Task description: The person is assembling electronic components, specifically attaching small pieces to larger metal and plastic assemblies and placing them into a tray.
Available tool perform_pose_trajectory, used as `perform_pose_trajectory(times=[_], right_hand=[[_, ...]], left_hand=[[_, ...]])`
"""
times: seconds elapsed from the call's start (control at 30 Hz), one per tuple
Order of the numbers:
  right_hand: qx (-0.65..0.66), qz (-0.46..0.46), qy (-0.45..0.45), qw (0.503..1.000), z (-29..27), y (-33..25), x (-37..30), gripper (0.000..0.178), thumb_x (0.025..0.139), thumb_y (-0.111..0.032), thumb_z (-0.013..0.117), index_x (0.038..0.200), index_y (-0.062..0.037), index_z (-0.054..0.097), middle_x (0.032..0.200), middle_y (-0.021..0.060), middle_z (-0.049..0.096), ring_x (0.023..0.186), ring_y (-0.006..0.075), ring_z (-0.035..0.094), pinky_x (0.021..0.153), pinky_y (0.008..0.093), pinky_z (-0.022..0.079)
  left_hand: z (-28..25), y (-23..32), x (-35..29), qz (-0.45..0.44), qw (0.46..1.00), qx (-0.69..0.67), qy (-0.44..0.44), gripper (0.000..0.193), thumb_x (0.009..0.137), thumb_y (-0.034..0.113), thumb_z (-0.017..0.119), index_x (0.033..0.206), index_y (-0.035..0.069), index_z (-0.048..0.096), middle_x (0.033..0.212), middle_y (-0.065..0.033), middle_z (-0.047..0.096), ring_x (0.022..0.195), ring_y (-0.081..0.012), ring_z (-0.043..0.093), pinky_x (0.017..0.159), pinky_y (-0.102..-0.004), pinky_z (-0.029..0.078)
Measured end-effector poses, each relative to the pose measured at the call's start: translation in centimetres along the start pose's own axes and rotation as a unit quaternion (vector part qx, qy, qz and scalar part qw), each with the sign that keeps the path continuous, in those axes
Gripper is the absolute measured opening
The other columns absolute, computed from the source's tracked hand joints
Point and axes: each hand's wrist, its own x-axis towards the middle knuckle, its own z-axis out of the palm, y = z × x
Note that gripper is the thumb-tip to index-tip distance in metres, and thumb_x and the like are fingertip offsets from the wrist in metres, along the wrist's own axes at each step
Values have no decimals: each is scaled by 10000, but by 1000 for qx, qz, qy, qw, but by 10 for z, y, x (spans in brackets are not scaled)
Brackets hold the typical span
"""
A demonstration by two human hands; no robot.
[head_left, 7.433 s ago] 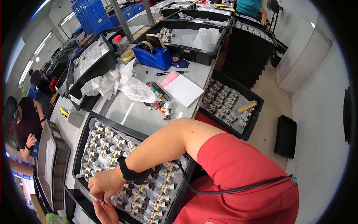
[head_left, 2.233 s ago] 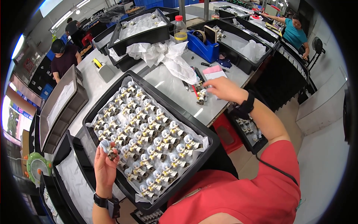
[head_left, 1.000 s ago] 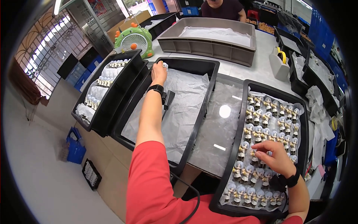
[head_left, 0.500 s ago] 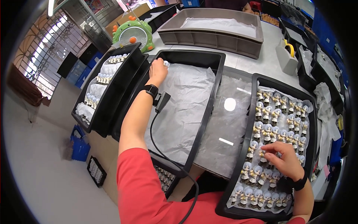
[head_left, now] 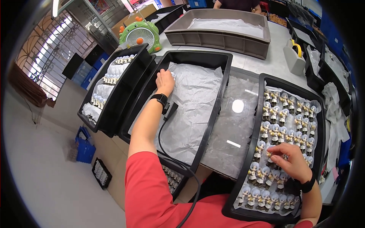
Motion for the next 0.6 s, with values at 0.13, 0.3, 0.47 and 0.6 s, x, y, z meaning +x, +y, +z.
perform_pose_trajectory(times=[0.13, 0.3, 0.47, 0.6], right_hand=[[6, -2, -3, 1000, 1, 0, 0, 205, 767, -75, 634, 967, -31, 644, 777, 95, 622, 684, 190, 586, 607, 275, 445], [5, 0, -8, 1000, 1, -2, 0, 207, 759, -64, 633, 960, -21, 642, 779, 91, 625, 675, 171, 598, 624, 267, 461], [-10, -6, -9, 1000, -1, 3, -5, 204, 776, -96, 631, 968, -29, 638, 759, 102, 612, 669, 195, 587, 619, 281, 455], [26, -50, 7, 998, -2, 15, 2, 202, 796, -106, 614, 974, -12, 628, 735, 117, 624, 648, 205, 597, 607, 290, 464]], left_hand=[[-7, 1, 0, -22, 999, 12, -45, 192, 755, 146, 618, 890, 9, 627, 981, -178, 576, 896, -361, 595, 761, -427, 488], [-1, -4, 1, -28, 996, 18, -85, 175, 767, 136, 618, 893, 15, 623, 1010, -183, 553, 901, -373, 592, 760, -430, 491], [9, 2, 1, 13, 997, 36, -59, 151, 827, 134, 521, 907, 27, 590, 1004, -170, 534, 864, -383, 603, 729, -465, 502], [-2, -9, 5, 16, 991, 90, -98, 171, 837, 159, 509, 951, 66, 597, 1010, -144, 568, 891, -345, 615, 737, -426, 515]])
